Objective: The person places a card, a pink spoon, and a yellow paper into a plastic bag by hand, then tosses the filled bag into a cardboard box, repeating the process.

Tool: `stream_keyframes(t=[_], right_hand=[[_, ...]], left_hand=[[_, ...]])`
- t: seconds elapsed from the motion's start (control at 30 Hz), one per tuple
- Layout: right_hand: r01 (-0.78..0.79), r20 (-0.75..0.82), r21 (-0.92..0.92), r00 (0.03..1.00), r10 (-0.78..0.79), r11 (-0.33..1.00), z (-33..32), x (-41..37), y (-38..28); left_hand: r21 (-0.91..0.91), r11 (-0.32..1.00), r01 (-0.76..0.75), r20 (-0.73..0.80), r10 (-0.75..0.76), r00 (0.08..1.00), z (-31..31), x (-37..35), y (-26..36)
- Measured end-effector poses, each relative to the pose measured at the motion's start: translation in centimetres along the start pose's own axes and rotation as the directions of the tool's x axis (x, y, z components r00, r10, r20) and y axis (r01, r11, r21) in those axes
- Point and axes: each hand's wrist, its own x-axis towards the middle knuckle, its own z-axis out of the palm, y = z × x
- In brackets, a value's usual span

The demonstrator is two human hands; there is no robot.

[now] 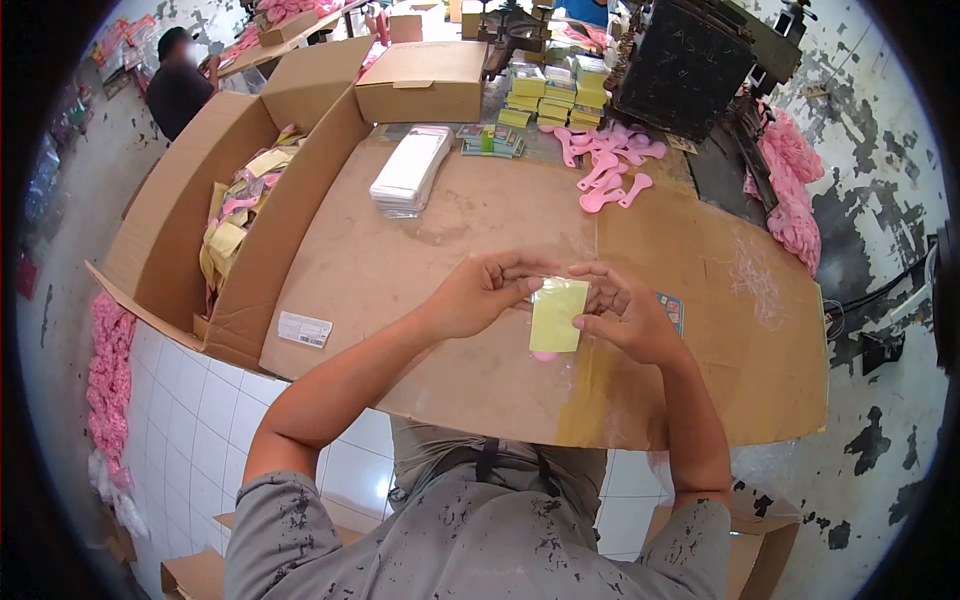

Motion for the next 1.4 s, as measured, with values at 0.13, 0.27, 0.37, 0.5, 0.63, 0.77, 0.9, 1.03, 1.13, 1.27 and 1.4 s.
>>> stream_keyframes(t=[0.13,0.27,0.37,0.5,0.63,0.77,0.9,1.03,1.13,1.27,1.4], right_hand=[[0.105,-0.043,0.0,0.994,-0.105,0.994,-0.1,-0.1,0.3],[0.092,-0.139,-0.118,0.984,-0.108,0.989,-1.5,-0.7,0.3],[-0.039,-0.179,-0.335,0.984,-0.023,0.941,-5.6,-2.3,0.2],[-0.119,-0.277,-0.388,0.961,0.008,0.914,-12.0,-6.1,-0.7],[0.213,-0.384,-0.062,0.897,-0.221,0.975,-24.2,-12.2,2.5],[-0.439,-0.573,-0.818,0.678,-0.459,0.373,-37.7,-16.2,10.8],[-0.802,-0.649,-0.597,0.485,-0.586,-0.003,-29.4,-14.1,8.9],[-0.497,-0.487,-0.856,0.687,-0.539,0.14,-19.3,-11.2,5.5],[-0.385,-0.428,-0.903,0.757,-0.494,0.191,-14.5,-9.0,5.3],[-0.307,-0.393,-0.918,0.785,-0.48,0.25,-13.5,-8.0,6.7],[-0.298,-0.419,-0.902,0.782,-0.462,0.313,-13.2,-8.0,6.9]], left_hand=[[0.032,0.999,-0.032,-0.001,0.032,0.999,0.2,0.1,-0.4],[0.206,0.976,0.065,0.074,-0.082,0.994,-1.5,-0.1,0.7],[0.252,0.966,0.052,-0.074,-0.034,0.997,-4.5,-0.4,3.0],[0.2,0.942,-0.27,-0.614,0.335,0.715,-11.3,-2.4,6.3],[0.03,0.693,-0.72,-0.898,0.335,0.286,-17.8,-3.4,7.6],[0.255,0.855,-0.451,-0.866,0.409,0.287,-18.2,-2.9,5.9],[0.73,0.684,0.021,-0.517,0.531,0.671,-16.6,-1.5,5.8],[0.934,0.326,0.149,-0.275,0.388,0.88,-16.5,-0.4,5.2],[0.97,0.208,0.124,-0.185,0.31,0.933,-17.6,0.2,4.6],[0.975,0.212,0.069,-0.127,0.273,0.954,-18.8,0.4,4.6],[0.966,0.255,0.046,-0.114,0.258,0.959,-19.2,0.7,5.3]])
